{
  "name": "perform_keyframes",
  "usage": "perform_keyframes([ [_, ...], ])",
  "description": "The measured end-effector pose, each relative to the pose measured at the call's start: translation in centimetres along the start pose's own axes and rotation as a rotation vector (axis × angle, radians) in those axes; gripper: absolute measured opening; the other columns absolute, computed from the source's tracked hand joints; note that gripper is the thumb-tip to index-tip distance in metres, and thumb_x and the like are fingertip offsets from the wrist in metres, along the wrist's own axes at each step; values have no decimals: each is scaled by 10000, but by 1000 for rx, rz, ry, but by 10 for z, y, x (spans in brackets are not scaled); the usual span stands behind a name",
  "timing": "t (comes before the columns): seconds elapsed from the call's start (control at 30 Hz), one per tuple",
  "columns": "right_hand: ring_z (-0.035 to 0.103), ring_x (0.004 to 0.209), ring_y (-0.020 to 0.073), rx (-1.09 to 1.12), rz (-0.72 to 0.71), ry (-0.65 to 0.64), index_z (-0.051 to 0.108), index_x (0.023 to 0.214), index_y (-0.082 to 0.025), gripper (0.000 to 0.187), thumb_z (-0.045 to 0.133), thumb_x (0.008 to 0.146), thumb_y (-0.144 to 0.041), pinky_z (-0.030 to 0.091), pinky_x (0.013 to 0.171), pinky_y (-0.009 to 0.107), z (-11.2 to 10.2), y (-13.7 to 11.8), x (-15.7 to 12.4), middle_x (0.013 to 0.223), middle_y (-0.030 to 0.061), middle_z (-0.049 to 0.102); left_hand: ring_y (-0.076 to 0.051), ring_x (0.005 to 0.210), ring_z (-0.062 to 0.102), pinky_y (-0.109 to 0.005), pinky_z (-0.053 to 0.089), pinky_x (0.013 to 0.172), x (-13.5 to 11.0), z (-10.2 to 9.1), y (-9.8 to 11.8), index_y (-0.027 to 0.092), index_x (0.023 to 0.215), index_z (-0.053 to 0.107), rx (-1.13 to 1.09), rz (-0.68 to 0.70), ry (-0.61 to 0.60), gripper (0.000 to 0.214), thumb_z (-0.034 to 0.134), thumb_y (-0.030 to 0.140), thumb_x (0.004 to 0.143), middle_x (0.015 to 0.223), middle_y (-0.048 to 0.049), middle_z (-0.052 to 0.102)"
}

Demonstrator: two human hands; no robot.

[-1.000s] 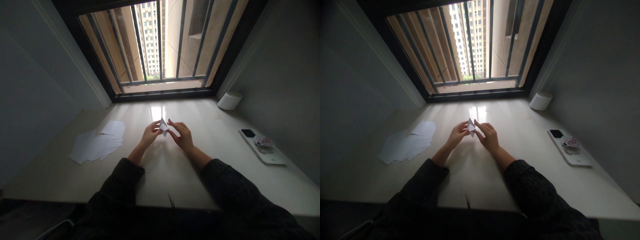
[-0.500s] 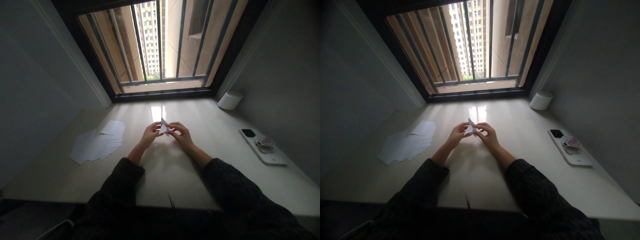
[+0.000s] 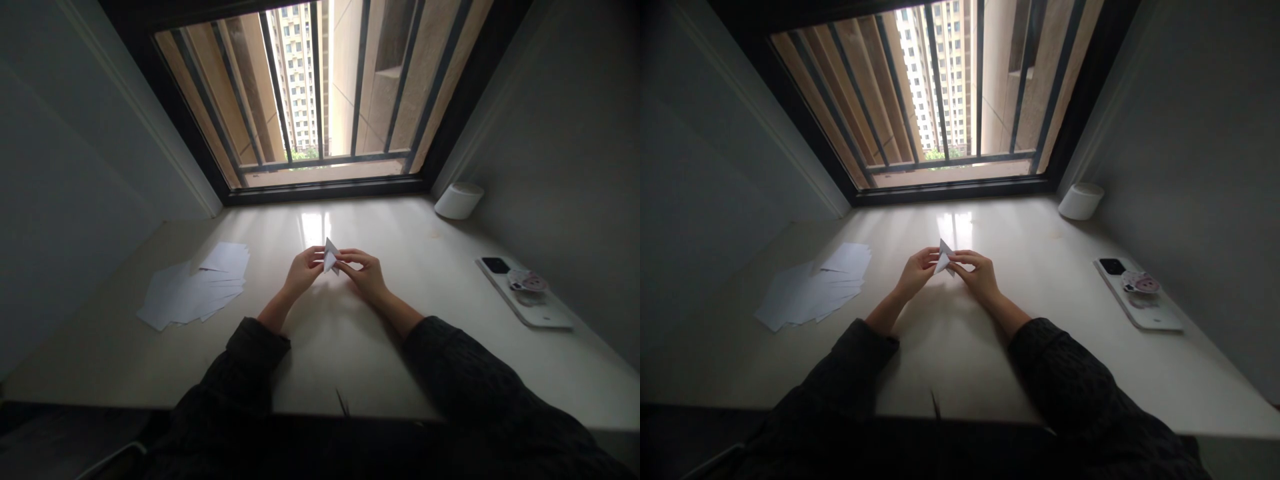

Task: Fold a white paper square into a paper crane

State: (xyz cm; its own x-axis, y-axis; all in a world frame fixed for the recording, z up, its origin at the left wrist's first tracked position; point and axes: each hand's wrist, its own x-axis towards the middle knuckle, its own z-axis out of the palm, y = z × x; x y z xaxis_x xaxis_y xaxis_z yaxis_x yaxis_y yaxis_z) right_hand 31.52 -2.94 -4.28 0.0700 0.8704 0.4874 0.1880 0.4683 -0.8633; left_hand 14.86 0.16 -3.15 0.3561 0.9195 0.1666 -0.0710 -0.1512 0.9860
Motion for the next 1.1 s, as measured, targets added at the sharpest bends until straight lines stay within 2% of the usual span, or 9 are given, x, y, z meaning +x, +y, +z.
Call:
perform_keyframes([
  [0.13,671,906,228,20,27,5,749,892,-276,189,731,719,-350,529,804,369,0,3,0,965,46,723,-222,884,673,-352,532,779,0,-2,-2,121,1077,602,70,15,-12,402,706,286,725,975,-131,695],
  [0.27,677,899,230,26,50,12,753,871,-268,177,722,722,-360,531,823,381,-1,4,2,962,49,727,-211,882,666,-353,551,761,-2,-4,-1,162,1094,617,295,65,-1,416,714,325,724,1016,-112,682],
  [0.47,682,869,241,22,125,53,755,864,-249,223,724,700,-397,555,757,380,0,7,3,955,62,730,-236,1071,608,-381,541,850,-8,-3,11,265,1333,457,439,274,25,775,792,346,638,1259,-116,575],
  [0.57,684,845,238,20,146,69,757,843,-241,242,730,683,-420,563,721,370,1,8,4,930,67,734,-226,1111,588,-386,521,898,-9,-1,18,256,1200,590,502,430,96,518,739,333,710,1210,-95,610],
  [0.7,684,838,234,13,159,71,757,827,-233,270,720,682,-458,566,694,353,1,6,4,911,71,736,-192,976,649,-382,519,894,-10,2,21,241,956,709,525,568,140,198,695,280,763,998,-57,701],
  [0.83,686,829,234,22,179,80,756,809,-225,271,723,676,-459,562,687,351,1,6,4,898,74,737,-189,921,660,-368,529,849,-14,5,24,267,934,722,494,516,132,163,675,281,779,972,-45,710],
  [0.97,686,815,230,76,207,81,750,805,-212,268,730,674,-446,555,709,360,1,8,4,886,71,739,-213,999,631,-388,490,917,-17,9,28,273,926,728,457,416,141,169,683,304,766,1037,-59,691],
  [1.03,687,804,228,127,234,94,743,811,-206,288,740,660,-451,552,724,367,2,9,5,883,70,739,-236,1115,574,-406,454,969,-16,10,26,275,1047,691,415,356,162,350,740,314,703,1175,-70,638],
  [1.1,688,795,227,193,262,97,733,814,-200,308,753,643,-456,550,740,373,3,9,5,881,71,739,-259,1173,534,-417,455,962,-13,10,20,270,1237,575,305,238,167,662,804,319,617,1291,-95,566],
])
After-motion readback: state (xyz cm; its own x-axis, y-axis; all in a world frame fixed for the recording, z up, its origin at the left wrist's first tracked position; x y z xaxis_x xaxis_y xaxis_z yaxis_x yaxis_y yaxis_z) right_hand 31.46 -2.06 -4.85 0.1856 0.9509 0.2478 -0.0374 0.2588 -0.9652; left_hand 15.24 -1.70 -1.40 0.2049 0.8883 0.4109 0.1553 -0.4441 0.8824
